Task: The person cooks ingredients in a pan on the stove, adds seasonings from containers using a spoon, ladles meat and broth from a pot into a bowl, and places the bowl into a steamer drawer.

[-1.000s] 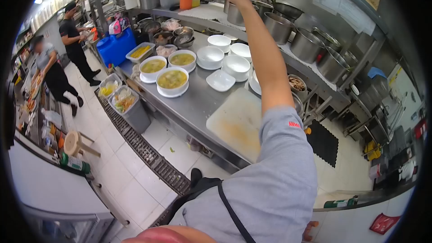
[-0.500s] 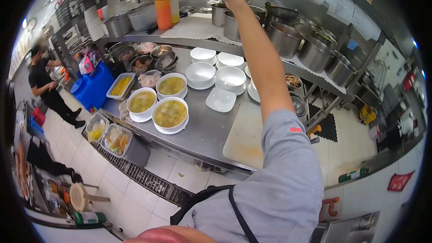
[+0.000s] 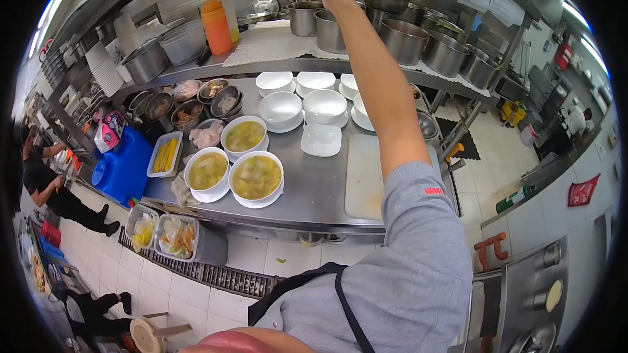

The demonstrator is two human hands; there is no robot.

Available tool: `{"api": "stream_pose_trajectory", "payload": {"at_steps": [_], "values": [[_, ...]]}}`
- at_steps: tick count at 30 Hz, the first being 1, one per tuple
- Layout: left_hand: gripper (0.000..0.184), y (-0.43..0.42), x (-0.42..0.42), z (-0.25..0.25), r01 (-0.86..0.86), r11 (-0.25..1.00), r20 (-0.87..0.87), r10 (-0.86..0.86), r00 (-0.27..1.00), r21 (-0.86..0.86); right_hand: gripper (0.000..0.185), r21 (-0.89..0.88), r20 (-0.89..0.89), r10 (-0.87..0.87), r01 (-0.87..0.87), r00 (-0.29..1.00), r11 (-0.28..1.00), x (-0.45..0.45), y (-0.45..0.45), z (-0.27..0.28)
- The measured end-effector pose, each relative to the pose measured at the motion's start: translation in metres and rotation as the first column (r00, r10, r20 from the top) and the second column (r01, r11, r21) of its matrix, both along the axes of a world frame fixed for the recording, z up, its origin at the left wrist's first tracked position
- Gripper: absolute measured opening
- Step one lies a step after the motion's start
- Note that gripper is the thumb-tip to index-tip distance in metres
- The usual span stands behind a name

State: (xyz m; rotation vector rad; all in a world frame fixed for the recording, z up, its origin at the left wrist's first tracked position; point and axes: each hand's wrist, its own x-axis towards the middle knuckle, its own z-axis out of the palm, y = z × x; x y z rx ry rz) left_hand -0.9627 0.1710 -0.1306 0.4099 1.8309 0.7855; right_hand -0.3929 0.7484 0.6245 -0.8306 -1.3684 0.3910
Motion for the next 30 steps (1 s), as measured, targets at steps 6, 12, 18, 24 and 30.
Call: {"api": "stream_pose_trajectory", "payload": {"at_steps": [6, 12, 18, 24, 30], "values": [[0.032, 0.015, -0.006, -0.006, 0.11, 0.989, -0.002, -0.11, 0.994, -0.095, 0.032, -0.074, -0.132, -0.095, 0.085, 0.987, 0.994, 0.001, -0.01, -0.002], [0.032, 0.032, -0.011, -0.011, 0.167, 0.982, 0.003, -0.167, 0.986, -0.09, 0.016, -0.014, 0.045, -0.103, 0.103, 0.994, 0.995, 0.015, -0.01, 0.0], [0.031, 0.04, -0.014, -0.013, 0.179, 0.982, 0.002, -0.179, 0.984, -0.056, 0.013, 0.0, 0.063, -0.109, 0.109, 0.992, 0.994, 0.019, -0.008, -0.001], [0.031, 0.025, -0.006, -0.014, 0.183, 0.98, -0.004, -0.183, 0.983, -0.078, 0.014, -0.036, 0.042, -0.122, 0.123, 0.992, 0.992, 0.015, -0.008, -0.001], [0.03, 0.006, 0.006, -0.015, 0.172, 0.978, -0.014, -0.175, 0.984, -0.12, 0.02, -0.019, 0.024, -0.135, 0.135, 0.991, 0.991, 0.013, -0.003, -0.004]]}}
